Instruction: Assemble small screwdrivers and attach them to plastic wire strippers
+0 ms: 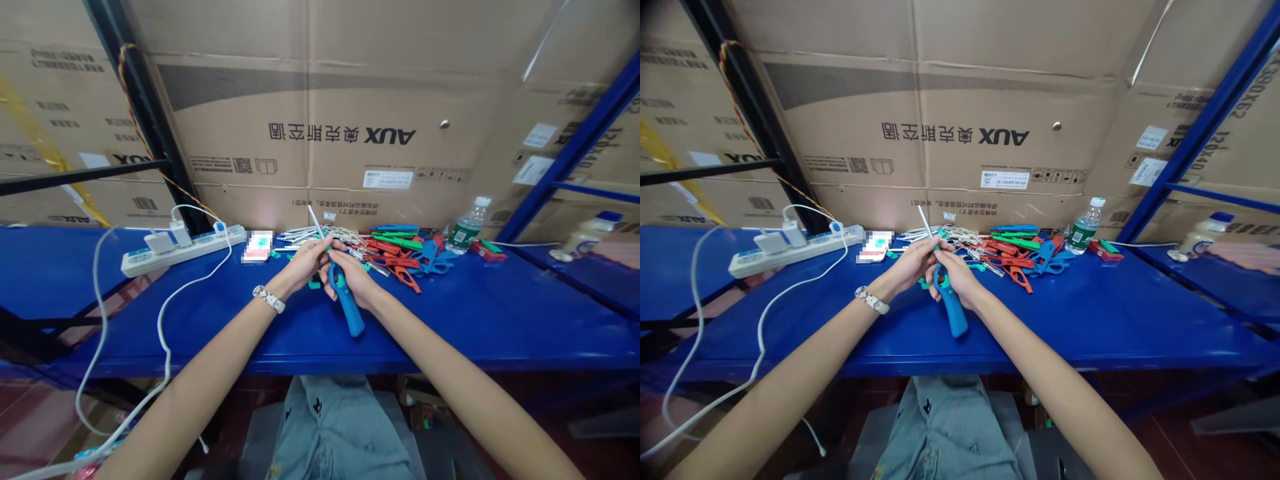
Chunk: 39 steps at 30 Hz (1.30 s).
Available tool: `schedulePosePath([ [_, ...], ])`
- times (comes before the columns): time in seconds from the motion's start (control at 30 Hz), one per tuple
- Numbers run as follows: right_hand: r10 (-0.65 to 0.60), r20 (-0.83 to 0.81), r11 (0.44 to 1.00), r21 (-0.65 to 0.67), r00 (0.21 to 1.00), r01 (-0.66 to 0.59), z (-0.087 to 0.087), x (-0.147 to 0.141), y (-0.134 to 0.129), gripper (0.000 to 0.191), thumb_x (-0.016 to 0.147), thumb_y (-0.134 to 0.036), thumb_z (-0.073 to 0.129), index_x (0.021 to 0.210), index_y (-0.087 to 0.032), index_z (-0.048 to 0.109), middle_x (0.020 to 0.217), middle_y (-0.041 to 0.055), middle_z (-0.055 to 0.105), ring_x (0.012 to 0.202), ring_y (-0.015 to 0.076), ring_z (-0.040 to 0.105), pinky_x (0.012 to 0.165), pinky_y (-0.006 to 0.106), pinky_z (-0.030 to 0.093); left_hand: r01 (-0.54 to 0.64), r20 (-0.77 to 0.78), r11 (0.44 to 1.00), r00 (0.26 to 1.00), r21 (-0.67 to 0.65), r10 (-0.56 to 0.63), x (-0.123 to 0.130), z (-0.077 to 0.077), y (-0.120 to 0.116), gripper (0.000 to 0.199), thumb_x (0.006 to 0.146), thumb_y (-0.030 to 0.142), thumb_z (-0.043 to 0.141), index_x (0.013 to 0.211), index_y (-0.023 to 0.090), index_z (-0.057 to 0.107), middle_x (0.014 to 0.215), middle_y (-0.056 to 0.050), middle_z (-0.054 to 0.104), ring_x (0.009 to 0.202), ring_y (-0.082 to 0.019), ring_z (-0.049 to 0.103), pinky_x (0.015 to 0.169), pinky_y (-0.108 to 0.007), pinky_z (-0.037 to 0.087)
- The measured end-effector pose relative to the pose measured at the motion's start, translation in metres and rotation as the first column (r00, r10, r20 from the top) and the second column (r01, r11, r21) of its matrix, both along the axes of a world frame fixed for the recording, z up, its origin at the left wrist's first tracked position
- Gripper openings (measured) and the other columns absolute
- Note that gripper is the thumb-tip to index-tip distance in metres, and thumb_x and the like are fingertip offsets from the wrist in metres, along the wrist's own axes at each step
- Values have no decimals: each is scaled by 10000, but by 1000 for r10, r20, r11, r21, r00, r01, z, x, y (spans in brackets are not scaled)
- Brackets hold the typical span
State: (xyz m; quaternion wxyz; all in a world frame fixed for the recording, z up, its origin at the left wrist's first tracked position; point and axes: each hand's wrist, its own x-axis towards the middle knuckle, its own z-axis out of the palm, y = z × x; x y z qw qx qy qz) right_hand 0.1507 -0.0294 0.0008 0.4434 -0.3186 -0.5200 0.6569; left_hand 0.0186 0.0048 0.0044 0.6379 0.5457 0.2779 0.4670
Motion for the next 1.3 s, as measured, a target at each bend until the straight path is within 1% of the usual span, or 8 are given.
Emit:
schedulePosePath([
  [0.2,82,71,994,65,994,-86,-3,-3,-3,273,995,-493,526,1009,-220,513,496,-46,641,310,166,555,323,230,435,-259,281,959,917,-116,282,-5,21,7,358,934,481,747,800,165,644,652,15,603,567,-101,564,615,-247,490],
  [0.47,43,138,992,110,990,-58,-4,-4,-2,345,979,-574,516,914,-237,484,451,-36,629,301,171,558,326,221,422,-151,451,967,862,-207,231,-1,45,19,462,1063,372,575,665,195,422,574,70,296,486,-76,318,521,-216,370],
  [0.7,49,170,983,164,984,-78,-4,2,-1,404,956,-633,530,852,-251,450,458,-38,632,298,172,563,320,222,407,-395,496,906,762,-152,416,-26,66,59,482,1091,353,505,651,213,364,556,65,228,472,-104,210,489,-249,294],
  [0.77,-9,146,986,166,989,-16,-2,5,0,374,966,-599,519,854,-249,448,453,-35,628,299,173,565,319,222,406,-450,450,888,776,-95,442,-36,59,62,461,1077,378,530,663,218,405,556,64,260,476,-108,244,508,-249,309],
  [0.87,-113,115,984,152,987,95,2,10,4,335,975,-555,513,862,-243,461,452,-33,622,298,178,563,317,229,409,-473,147,872,878,130,455,-45,33,54,453,1013,465,622,658,218,487,551,54,332,493,-122,285,520,-251,303],
  [1.0,-161,144,983,109,976,146,2,11,7,295,981,-508,513,884,-230,500,443,-33,608,296,182,559,313,236,407,-242,-261,784,852,572,454,-45,-5,42,351,869,504,772,690,221,666,701,-30,569,715,-206,486,728,-291,422],
  [1.13,-180,166,982,91,970,166,0,10,9,295,979,-506,536,925,-216,553,440,-37,593,294,180,554,308,232,377,-141,-374,696,759,704,533,-45,-19,45,353,820,560,765,695,236,700,690,-34,482,760,-250,466,824,-352,416],
  [1.3,-202,178,978,83,963,190,-4,12,13,288,980,-502,553,891,-228,555,457,-31,594,302,183,556,321,247,380,-130,-392,643,697,755,601,-50,-15,44,362,865,567,700,751,224,724,782,-59,526,802,-251,487,839,-360,408],
])
